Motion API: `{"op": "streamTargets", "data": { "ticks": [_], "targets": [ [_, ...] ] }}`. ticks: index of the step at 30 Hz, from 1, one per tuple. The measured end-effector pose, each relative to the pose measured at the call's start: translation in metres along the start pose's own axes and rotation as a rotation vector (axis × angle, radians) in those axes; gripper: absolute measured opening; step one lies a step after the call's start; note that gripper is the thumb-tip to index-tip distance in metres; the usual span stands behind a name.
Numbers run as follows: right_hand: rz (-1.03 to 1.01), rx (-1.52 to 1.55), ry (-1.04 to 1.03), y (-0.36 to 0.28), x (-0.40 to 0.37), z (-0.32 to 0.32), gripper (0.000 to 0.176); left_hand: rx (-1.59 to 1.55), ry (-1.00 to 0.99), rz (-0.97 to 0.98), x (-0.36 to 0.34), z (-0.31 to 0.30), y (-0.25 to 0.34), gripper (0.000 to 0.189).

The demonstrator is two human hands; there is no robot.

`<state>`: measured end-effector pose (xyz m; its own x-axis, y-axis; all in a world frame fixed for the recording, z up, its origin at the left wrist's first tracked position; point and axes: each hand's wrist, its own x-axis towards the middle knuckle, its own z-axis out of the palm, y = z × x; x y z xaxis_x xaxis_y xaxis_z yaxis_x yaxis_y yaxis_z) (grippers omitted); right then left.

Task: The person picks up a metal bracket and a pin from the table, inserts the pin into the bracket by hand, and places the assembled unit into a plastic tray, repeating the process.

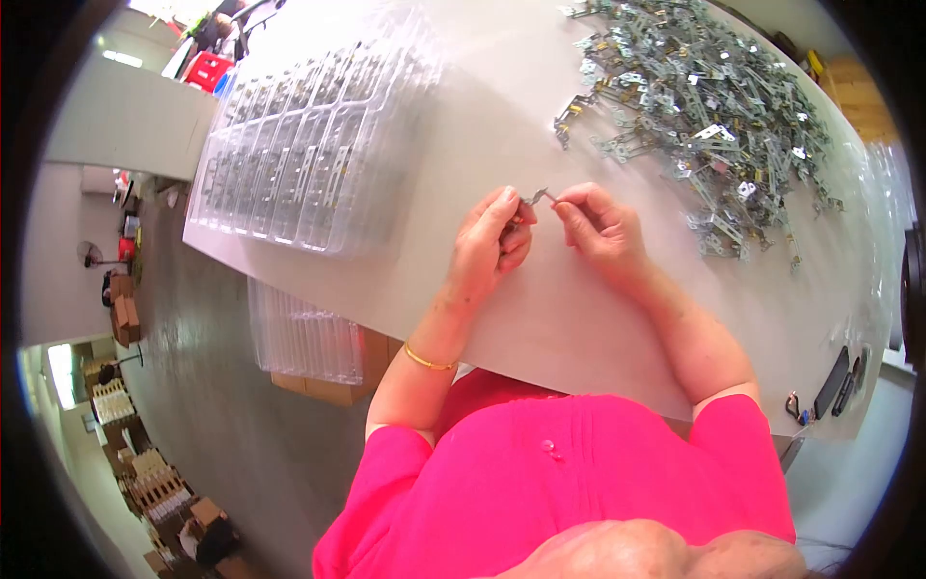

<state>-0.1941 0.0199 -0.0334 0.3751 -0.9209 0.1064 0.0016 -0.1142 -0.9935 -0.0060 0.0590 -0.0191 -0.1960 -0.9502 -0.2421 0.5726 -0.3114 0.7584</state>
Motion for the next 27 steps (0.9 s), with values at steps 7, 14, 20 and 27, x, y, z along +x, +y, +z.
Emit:
{"op": "streamTargets", "data": {
  "ticks": [7, 14, 20, 27],
  "targets": [
    [0.007, -0.083, 0.003, 0.001, -0.001, 0.003, 0.009, 0.477, 0.105, 0.148, -0.008, 0.006, 0.002, 0.032],
    [0.018, 0.023, -0.149, -0.006, -0.003, -0.003, 0.02, 0.673, 0.124, 0.187, -0.006, 0.0, -0.01, 0.032],
    [0.154, 0.165, -0.258, -0.014, 0.001, -0.014, 0.023, 0.738, 0.125, 0.209, -0.01, 0.007, -0.012, 0.03],
    [0.048, 0.213, -0.224, 0.005, 0.005, -0.008, 0.019, 0.886, 0.113, 0.23, -0.013, 0.01, -0.011, 0.027]
  ]
}}
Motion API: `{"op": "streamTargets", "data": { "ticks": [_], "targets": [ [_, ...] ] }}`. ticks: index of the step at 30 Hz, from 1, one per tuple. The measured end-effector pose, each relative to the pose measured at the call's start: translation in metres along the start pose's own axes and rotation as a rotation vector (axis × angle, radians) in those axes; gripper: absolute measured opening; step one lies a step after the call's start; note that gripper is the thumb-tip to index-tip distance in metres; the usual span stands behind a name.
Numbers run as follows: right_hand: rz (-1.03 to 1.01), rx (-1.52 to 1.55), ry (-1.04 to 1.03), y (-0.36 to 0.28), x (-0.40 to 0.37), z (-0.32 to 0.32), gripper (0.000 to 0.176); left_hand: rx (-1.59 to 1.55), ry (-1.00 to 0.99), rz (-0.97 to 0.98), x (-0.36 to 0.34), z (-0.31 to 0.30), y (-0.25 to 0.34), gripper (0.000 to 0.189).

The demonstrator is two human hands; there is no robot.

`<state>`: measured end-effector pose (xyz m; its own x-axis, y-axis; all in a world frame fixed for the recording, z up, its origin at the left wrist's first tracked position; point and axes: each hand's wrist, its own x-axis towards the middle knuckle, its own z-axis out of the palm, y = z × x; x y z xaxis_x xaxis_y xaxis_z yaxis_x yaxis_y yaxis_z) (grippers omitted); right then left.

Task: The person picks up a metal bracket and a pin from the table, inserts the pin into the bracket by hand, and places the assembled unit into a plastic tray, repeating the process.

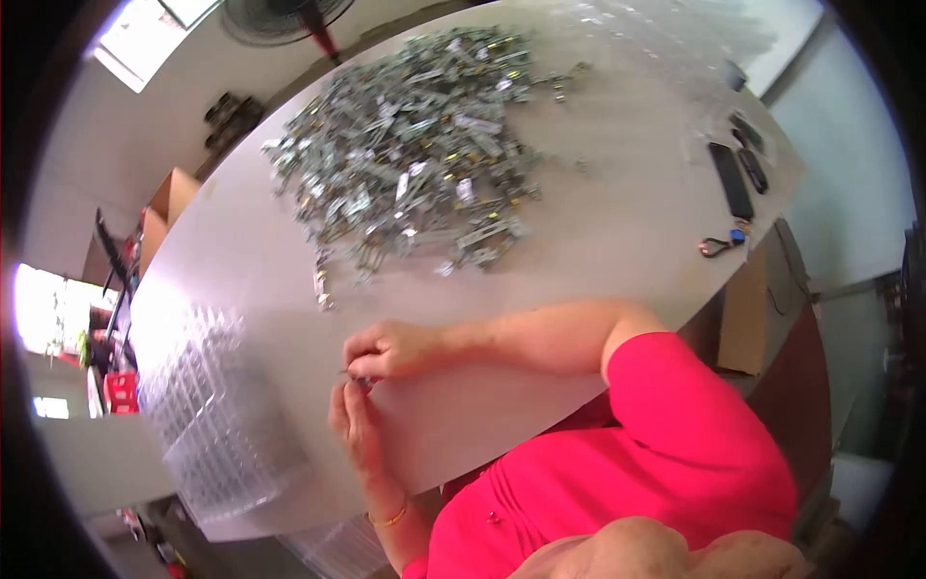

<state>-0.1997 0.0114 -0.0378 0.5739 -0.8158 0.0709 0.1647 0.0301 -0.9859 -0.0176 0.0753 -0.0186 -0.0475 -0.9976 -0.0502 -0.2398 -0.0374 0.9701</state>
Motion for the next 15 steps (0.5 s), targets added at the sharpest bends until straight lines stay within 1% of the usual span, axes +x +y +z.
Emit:
{"op": "streamTargets", "data": {
  "ticks": [1, 2, 3, 4, 5, 6, 8, 9, 11, 12, 14, 15],
  "targets": [
    [-0.005, 0.001, -0.01, 0.003, 0.002, 0.0, 0.017, 0.024, 0.012, 0.016, 0.0, 0.001, -0.002, 0.027],
    [-0.012, 0.008, -0.024, 0.005, 0.003, 0.001, 0.016, 0.012, -0.016, 0.026, -0.002, 0.003, -0.004, 0.027],
    [-0.014, -0.004, 0.003, 0.005, 0.004, 0.001, 0.016, 0.095, -0.025, 0.069, -0.003, 0.003, -0.005, 0.027],
    [-0.023, 0.047, -0.005, 0.004, 0.004, 0.001, 0.015, 0.18, -0.032, 0.114, 0.0, 0.005, -0.001, 0.027],
    [-0.031, 0.1, -0.014, 0.005, 0.006, 0.001, 0.014, 0.285, -0.007, 0.242, -0.002, 0.014, 0.003, 0.028],
    [-0.034, 0.093, 0.012, 0.005, 0.007, 0.0, 0.014, 0.278, -0.03, 0.253, 0.0, 0.018, 0.004, 0.028],
    [-0.055, 0.214, 0.052, 0.009, 0.009, 0.001, 0.013, 0.355, 0.026, 0.246, -0.005, 0.02, 0.0, 0.029],
    [-0.061, 0.228, 0.056, 0.014, 0.012, 0.001, 0.012, 0.347, 0.008, 0.251, -0.005, 0.018, -0.005, 0.029],
    [-0.075, 0.213, 0.076, 0.017, 0.016, 0.002, 0.012, 0.325, 0.137, 0.095, -0.002, 0.01, -0.015, 0.03],
    [-0.089, 0.201, 0.076, 0.015, 0.015, 0.002, 0.012, 0.325, 0.125, 0.097, 0.0, 0.012, -0.014, 0.03],
    [-0.099, 0.176, 0.065, 0.012, 0.011, 0.002, 0.014, 0.381, 0.254, 0.211, 0.002, 0.018, -0.013, 0.033],
    [-0.108, 0.132, 0.043, 0.009, 0.01, -0.002, 0.013, 0.371, 0.259, 0.217, 0.005, 0.023, -0.011, 0.033]
  ]
}}
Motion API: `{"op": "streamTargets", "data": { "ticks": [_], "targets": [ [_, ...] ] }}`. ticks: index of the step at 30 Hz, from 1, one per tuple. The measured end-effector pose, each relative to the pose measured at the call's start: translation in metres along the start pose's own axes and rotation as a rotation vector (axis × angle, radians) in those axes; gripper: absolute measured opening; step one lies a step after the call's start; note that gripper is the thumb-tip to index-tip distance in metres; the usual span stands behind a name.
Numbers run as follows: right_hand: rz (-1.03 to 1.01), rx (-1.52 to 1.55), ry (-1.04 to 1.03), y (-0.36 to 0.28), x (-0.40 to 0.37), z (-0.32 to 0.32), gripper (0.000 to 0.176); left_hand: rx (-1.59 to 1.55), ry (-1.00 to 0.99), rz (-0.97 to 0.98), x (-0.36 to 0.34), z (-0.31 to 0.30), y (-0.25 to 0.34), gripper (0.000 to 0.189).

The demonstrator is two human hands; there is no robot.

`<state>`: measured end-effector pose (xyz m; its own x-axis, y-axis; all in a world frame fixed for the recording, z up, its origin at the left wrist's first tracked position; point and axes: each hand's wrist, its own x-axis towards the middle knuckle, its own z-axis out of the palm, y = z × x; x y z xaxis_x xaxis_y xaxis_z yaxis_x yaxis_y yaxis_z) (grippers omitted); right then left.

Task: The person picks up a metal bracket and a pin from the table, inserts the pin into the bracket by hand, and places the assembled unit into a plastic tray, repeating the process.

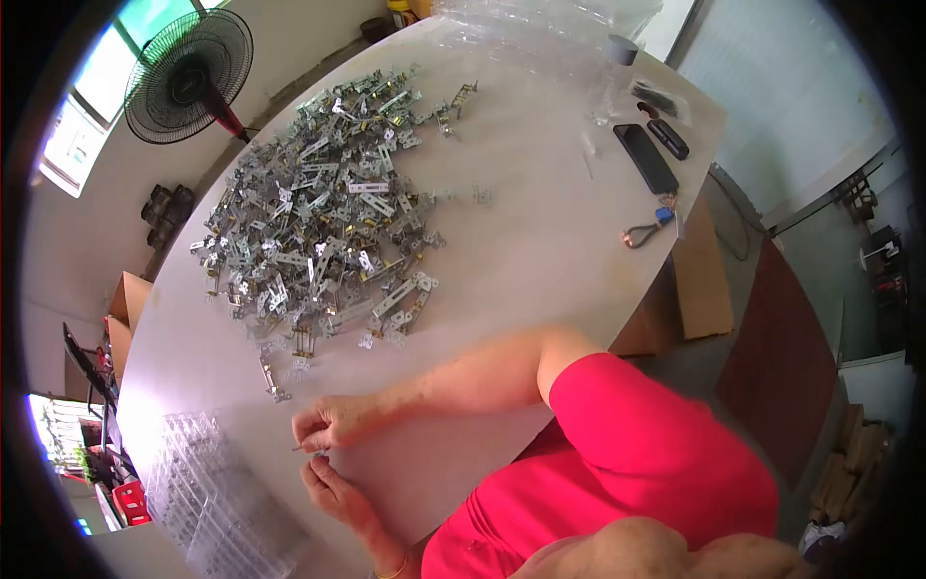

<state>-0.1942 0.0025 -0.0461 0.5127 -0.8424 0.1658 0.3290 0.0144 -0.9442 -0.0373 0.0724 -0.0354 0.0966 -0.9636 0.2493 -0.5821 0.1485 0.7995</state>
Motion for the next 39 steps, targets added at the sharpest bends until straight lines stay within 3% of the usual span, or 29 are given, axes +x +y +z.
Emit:
{"op": "streamTargets", "data": {
  "ticks": [6, 14, 23, 25, 32, 39],
  "targets": [
    [0.039, 0.022, -0.036, 0.001, -0.001, 0.004, 0.013, 0.129, 0.018, 0.029, -0.003, -0.005, 0.007, 0.031],
    [-0.028, -0.177, -0.023, 0.011, 0.002, 0.005, 0.014, 0.245, 0.078, 0.258, -0.004, -0.003, 0.005, 0.023],
    [0.063, 0.058, 0.078, -0.001, 0.001, 0.002, 0.012, 0.054, 0.052, 0.008, -0.007, -0.005, 0.006, 0.022],
    [0.017, 0.123, 0.167, 0.008, 0.008, 0.001, 0.012, 0.041, 0.018, 0.002, -0.007, -0.01, 0.003, 0.022],
    [0.054, 0.233, 0.205, 0.013, 0.013, -0.001, 0.012, -0.204, -0.04, -0.028, -0.005, -0.011, -0.012, 0.021],
    [0.036, 0.292, 0.208, 0.012, 0.013, -0.004, 0.013, -0.25, -0.069, -0.072, -0.006, -0.011, -0.011, 0.018]
  ]
}}
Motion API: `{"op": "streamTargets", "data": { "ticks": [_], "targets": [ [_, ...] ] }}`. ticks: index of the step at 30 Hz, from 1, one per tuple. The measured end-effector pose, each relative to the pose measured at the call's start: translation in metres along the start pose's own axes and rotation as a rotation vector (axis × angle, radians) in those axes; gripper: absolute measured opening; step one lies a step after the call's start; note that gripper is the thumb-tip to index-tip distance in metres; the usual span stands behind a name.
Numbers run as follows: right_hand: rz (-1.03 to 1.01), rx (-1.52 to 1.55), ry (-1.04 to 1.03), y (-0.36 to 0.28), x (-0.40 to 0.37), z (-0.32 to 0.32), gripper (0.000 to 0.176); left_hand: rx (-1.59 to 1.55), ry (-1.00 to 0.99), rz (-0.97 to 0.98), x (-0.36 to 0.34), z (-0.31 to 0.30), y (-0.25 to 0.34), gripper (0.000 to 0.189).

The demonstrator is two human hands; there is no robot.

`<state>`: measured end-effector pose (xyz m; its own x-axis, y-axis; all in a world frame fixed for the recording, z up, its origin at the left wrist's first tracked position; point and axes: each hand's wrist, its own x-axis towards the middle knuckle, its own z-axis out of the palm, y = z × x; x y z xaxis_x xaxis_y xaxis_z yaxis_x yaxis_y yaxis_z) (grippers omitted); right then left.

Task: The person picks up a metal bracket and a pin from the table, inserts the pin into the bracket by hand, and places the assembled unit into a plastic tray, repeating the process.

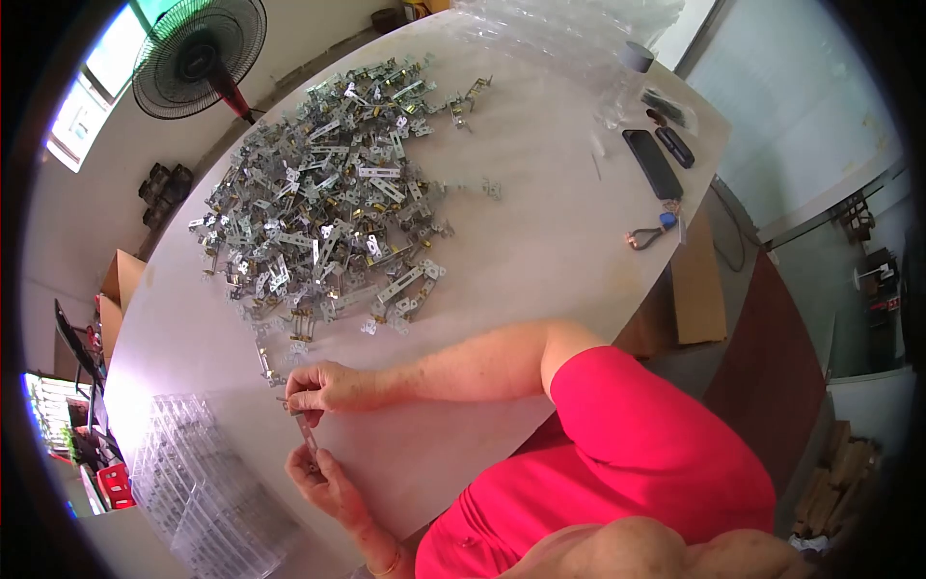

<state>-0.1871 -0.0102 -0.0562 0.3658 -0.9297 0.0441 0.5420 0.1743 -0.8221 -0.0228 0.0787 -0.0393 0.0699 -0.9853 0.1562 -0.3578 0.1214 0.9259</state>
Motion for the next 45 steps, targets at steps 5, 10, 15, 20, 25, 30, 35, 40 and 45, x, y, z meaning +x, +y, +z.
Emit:
{"op": "streamTargets", "data": {
  "ticks": [5, 10, 15, 20, 25, 30, 35, 40, 45],
  "targets": [
    [0.014, 0.039, 0.01, 0.001, -0.001, 0.0, 0.013, -0.04, 0.024, -0.066, -0.001, -0.003, 0.012, 0.024],
    [0.057, 0.047, -0.018, -0.002, -0.001, 0.001, 0.013, -0.066, 0.053, -0.046, 0.0, -0.003, 0.01, 0.025],
    [0.072, 0.042, -0.024, -0.005, -0.002, 0.002, 0.012, -0.077, 0.06, -0.079, 0.0, -0.001, 0.02, 0.028],
    [0.062, -0.002, -0.034, -0.007, -0.002, 0.0, 0.012, -0.198, 0.099, -0.104, 0.002, -0.002, 0.015, 0.029],
    [0.024, -0.014, -0.033, -0.003, 0.001, 0.002, 0.011, -0.192, 0.1, -0.088, 0.004, -0.002, 0.01, 0.029],
    [0.0, -0.022, -0.035, 0.001, 0.002, 0.002, 0.011, -0.251, 0.172, -0.12, 0.007, 0.001, 0.017, 0.028],
    [0.007, -0.006, -0.034, 0.006, 0.004, 0.001, 0.012, -0.298, 0.107, -0.06, 0.007, -0.003, -0.005, 0.024],
    [0.018, -0.111, 0.027, -0.009, -0.006, 0.001, 0.016, -0.253, 0.158, -0.048, 0.009, 0.001, 0.003, 0.027],
    [0.061, -0.071, 0.053, -0.02, -0.01, 0.0, 0.013, -0.398, 0.101, -0.059, 0.008, -0.003, 0.008, 0.037]
  ]
}}
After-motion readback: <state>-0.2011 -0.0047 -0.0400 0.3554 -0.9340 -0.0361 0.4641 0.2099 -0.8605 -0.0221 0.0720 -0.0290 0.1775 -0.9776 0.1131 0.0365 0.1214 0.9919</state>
